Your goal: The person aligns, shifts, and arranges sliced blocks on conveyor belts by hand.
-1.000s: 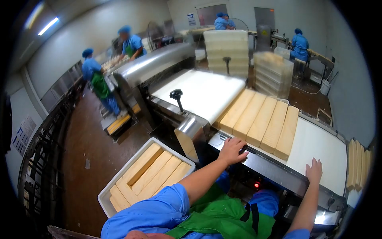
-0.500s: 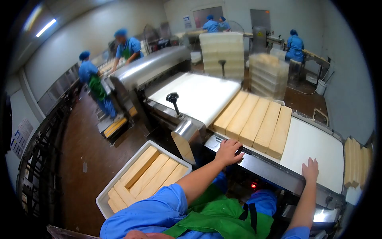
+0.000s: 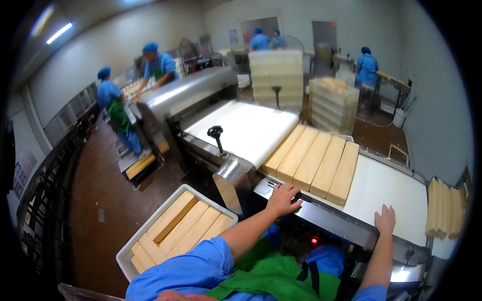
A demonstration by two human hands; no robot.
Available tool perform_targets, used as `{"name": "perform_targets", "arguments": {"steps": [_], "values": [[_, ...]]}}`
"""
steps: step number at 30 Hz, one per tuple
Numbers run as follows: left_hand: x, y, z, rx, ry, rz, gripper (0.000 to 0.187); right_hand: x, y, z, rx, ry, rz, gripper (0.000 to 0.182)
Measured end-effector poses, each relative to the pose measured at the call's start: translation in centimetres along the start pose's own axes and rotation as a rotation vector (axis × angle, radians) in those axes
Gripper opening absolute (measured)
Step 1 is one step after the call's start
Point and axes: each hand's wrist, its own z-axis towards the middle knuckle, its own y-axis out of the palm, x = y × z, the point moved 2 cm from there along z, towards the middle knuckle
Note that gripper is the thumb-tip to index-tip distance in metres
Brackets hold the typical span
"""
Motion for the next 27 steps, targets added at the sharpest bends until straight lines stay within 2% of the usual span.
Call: {"name": "perform_targets", "arguments": {"steps": [7,10,19,25,27], "values": [[-0.12,0.07,0.00,-0.089,-0.045,-0.008,0.049,0.57,0.70,0.46,0.013,-0.005,0.029,0.065],[0.01,0.12,-0.06,-0.013,-0.019,-0.009,0.044,0.70,0.73,0.59,0.010,-0.008,0.027,0.065],[-0.06,0.23,-0.21,0.007,-0.009,-0.008,0.045,0.17,0.49,0.40,-0.032,-0.001,0.010,0.065],[-0.16,0.18,-0.08,-0.072,-0.046,-0.006,0.051,0.78,0.81,0.76,-0.050,-0.007,0.017,0.066],[-0.18,0.32,-0.13,-0.079,-0.052,-0.012,0.051,0.86,1.02,0.71,0.022,-0.039,0.036,0.063]]}}
